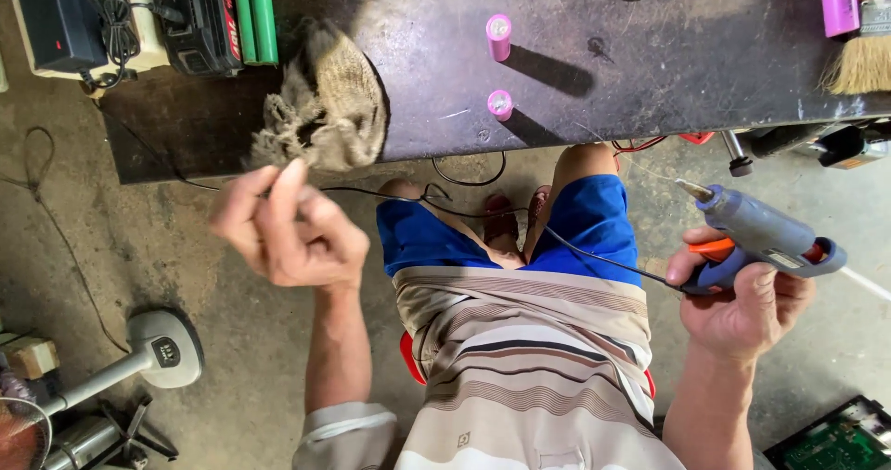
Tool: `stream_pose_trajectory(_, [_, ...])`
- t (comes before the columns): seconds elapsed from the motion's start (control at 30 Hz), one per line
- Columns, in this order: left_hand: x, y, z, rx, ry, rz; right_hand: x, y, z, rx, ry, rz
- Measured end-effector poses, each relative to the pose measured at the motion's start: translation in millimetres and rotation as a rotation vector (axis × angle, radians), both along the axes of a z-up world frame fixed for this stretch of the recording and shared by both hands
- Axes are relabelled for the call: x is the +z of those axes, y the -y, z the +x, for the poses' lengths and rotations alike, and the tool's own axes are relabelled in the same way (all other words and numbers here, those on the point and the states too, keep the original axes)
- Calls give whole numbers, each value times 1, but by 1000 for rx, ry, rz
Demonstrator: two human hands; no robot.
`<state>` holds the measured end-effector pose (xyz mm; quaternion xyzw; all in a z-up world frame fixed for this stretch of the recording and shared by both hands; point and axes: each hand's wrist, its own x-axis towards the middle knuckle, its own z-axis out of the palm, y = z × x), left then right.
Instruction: Applying hot glue to the terminals of cylindrical batteries and cleaning them with a cloth at a repair bench.
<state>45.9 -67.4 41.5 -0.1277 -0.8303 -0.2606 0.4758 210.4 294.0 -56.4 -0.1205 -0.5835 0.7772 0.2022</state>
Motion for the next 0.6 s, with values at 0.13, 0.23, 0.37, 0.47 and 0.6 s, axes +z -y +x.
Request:
stream_pose_trajectory(0.13, [-5, -20, -26, -76, 198, 81, 16, -6, -8, 1, -14, 81])
stream_pose_trajectory(0.23, [-17, -17, -31, -112, 406, 303, 28, -3, -11, 21, 9, 91])
stream_pose_trajectory(0.37, [5, -1, -22, -328, 615, 423, 24, 2, -14, 83, -39, 64])
stream_pose_trajectory(0.47, [3, 20, -14, -446, 731, 407, 18, 8, -14, 85, -10, 51])
stream_pose_trajectory(0.6, [-1, 43, -11, -447, 611, 203, 22, 16, -16, 89, 32, 92])
